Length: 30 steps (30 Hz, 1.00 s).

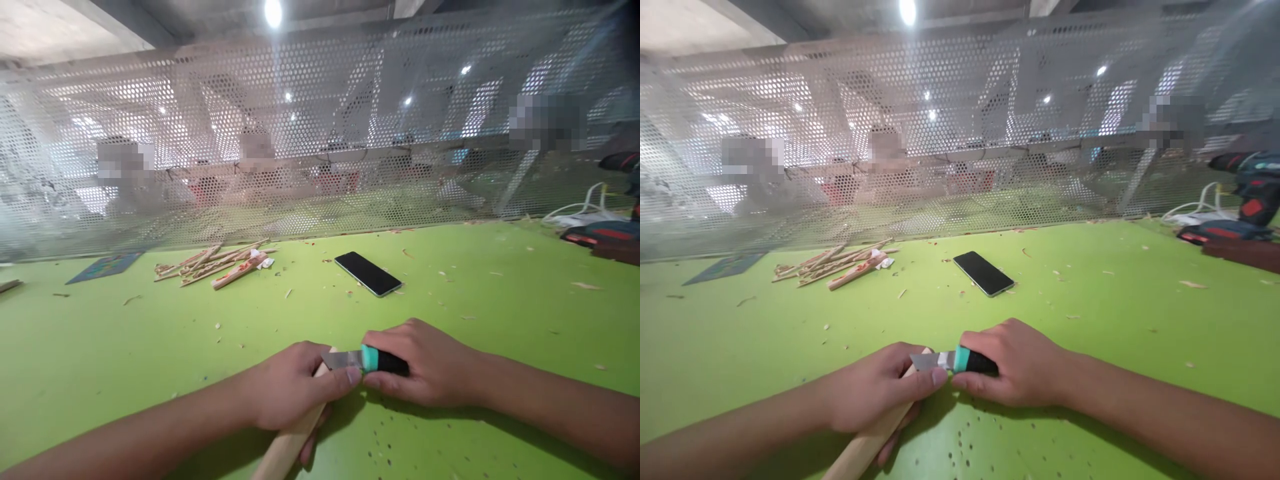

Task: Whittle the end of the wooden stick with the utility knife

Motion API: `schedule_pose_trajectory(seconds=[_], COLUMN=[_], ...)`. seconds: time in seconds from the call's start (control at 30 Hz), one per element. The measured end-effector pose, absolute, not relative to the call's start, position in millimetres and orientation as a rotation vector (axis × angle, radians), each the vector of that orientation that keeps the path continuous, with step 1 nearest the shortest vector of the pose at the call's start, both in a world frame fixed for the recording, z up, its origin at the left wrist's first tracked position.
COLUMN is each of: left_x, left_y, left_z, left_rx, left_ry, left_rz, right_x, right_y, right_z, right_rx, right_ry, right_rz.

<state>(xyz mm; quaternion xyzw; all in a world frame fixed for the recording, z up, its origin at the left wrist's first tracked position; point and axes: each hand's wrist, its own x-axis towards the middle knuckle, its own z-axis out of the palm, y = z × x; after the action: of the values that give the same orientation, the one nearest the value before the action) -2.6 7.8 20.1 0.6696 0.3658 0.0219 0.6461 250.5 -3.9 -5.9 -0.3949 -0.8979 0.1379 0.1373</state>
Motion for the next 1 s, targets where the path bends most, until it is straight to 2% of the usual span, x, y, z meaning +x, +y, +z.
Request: schedule_pose_trajectory(seconds=[1.0], left_x=[-2.8], left_y=[14.1], left_z=[18.2], left_rx=[1.535], left_ry=[0.786], left_rz=[0.018], right_x=[252.1], right_y=[-4.0], right_z=[-6.8], right_rx=[-1.169], right_ry=[-2.591], right_rz=[0.423])
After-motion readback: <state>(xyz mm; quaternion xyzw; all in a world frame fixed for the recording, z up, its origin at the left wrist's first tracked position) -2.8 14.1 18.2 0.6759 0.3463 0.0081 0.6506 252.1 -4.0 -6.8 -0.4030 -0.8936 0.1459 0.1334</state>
